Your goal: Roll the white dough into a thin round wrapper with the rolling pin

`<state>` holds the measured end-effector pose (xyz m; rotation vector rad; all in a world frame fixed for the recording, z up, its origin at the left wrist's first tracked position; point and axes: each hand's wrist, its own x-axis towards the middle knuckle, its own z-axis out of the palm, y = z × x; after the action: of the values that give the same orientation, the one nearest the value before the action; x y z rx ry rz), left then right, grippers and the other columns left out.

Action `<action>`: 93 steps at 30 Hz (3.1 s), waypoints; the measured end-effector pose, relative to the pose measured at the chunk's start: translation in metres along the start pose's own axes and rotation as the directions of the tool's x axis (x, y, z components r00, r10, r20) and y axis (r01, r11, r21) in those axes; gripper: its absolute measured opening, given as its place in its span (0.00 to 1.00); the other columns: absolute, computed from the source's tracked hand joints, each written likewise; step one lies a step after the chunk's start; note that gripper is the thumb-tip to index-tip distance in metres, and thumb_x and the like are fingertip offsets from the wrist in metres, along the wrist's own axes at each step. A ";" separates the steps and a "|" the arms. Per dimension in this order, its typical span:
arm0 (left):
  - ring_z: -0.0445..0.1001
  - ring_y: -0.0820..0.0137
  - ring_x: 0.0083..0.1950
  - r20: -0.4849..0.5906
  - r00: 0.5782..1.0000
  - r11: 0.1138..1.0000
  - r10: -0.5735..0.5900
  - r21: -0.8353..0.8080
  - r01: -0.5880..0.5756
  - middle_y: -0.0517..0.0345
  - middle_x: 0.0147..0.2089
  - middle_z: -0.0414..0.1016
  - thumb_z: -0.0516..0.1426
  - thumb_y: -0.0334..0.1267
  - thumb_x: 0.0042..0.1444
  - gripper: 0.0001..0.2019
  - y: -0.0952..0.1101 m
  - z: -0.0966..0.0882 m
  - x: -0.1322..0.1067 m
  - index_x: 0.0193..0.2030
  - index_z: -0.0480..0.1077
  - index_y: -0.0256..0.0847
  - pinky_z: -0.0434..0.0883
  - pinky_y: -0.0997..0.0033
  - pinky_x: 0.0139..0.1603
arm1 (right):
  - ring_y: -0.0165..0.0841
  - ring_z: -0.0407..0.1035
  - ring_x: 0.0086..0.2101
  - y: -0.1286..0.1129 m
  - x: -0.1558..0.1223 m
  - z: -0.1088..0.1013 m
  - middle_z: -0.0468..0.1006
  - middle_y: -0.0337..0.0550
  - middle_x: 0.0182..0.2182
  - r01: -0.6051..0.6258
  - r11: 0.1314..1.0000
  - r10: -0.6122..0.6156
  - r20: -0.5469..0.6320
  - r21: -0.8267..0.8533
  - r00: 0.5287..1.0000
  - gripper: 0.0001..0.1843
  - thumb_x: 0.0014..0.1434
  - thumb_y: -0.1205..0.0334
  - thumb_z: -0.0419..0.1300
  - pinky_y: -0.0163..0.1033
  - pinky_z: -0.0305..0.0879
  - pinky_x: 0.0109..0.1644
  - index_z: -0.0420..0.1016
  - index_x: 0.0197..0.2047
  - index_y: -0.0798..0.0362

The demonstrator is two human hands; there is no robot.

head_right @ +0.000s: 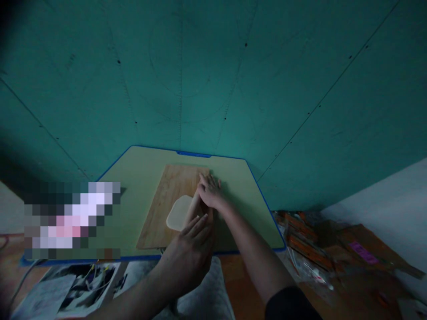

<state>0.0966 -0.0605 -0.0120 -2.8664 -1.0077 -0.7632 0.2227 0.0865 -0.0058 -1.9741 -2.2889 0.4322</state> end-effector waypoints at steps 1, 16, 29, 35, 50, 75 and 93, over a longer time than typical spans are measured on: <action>0.68 0.46 0.68 0.005 1.000 1.000 0.001 0.030 -0.001 0.33 0.62 0.73 0.58 0.39 0.61 0.20 0.002 0.003 0.001 0.54 0.76 0.28 0.63 0.47 0.71 | 0.42 0.43 0.73 0.002 -0.002 -0.001 0.50 0.52 0.74 -0.010 1.000 0.010 0.005 -0.013 1.000 0.32 0.72 0.59 0.35 0.59 0.39 0.73 0.46 0.76 0.53; 0.51 0.52 0.77 -0.103 0.982 0.987 -0.160 0.008 0.162 0.36 0.72 0.62 0.51 0.27 0.63 0.21 -0.045 -0.014 -0.070 0.63 0.66 0.32 0.70 0.45 0.66 | 0.43 0.60 0.62 -0.108 0.036 0.025 0.74 0.51 0.58 0.223 0.973 -0.215 -0.139 0.050 0.967 0.20 0.66 0.61 0.51 0.51 0.52 0.68 0.75 0.56 0.52; 0.65 0.53 0.69 -0.022 0.983 0.983 0.182 -0.006 -0.182 0.49 0.54 0.79 0.56 0.36 0.66 0.10 0.002 -0.005 -0.020 0.37 0.78 0.39 0.59 0.42 0.72 | 0.34 0.71 0.48 -0.017 0.009 0.017 0.76 0.44 0.48 0.268 0.942 -0.237 -0.167 0.200 0.957 0.20 0.55 0.76 0.54 0.41 0.67 0.56 0.77 0.48 0.52; 0.75 0.62 0.57 0.034 0.965 0.966 0.259 -0.029 -0.258 0.57 0.39 0.80 0.61 0.38 0.63 0.08 0.019 -0.008 -0.027 0.32 0.77 0.41 0.58 0.57 0.72 | 0.39 0.66 0.58 -0.016 -0.021 0.010 0.72 0.52 0.57 0.291 0.941 -0.265 -0.159 0.172 0.951 0.20 0.56 0.74 0.56 0.46 0.61 0.63 0.77 0.51 0.55; 0.62 0.58 0.71 -0.156 0.986 0.977 0.048 -0.199 -0.079 0.49 0.56 0.78 0.52 0.27 0.56 0.17 -0.019 -0.033 -0.104 0.51 0.72 0.38 0.66 0.51 0.70 | 0.46 0.64 0.58 -0.115 -0.020 0.022 0.77 0.56 0.52 0.303 0.944 -0.328 -0.281 -0.130 0.902 0.14 0.66 0.62 0.52 0.59 0.49 0.68 0.76 0.48 0.54; 0.57 0.51 0.74 0.017 0.997 0.993 -0.069 0.092 0.067 0.43 0.74 0.58 0.55 0.31 0.57 0.28 -0.015 -0.032 -0.128 0.66 0.64 0.39 0.66 0.45 0.67 | 0.49 0.63 0.59 -0.136 -0.030 0.022 0.77 0.57 0.52 0.248 0.963 -0.267 -0.282 -0.101 0.921 0.15 0.66 0.59 0.53 0.60 0.48 0.69 0.77 0.48 0.56; 0.53 0.51 0.76 0.099 0.994 0.998 -0.054 -0.024 0.057 0.39 0.76 0.52 0.51 0.18 0.49 0.42 -0.016 -0.024 -0.083 0.73 0.55 0.38 0.68 0.47 0.67 | 0.47 0.47 0.71 0.005 -0.079 0.021 0.63 0.59 0.69 0.315 0.947 -0.318 -0.301 -0.061 0.899 0.26 0.71 0.58 0.46 0.57 0.50 0.71 0.68 0.67 0.60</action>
<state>0.0206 -0.1009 -0.0307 -2.9363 -1.1003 -0.6497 0.2347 0.0065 -0.0182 -1.4982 -2.3430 0.0749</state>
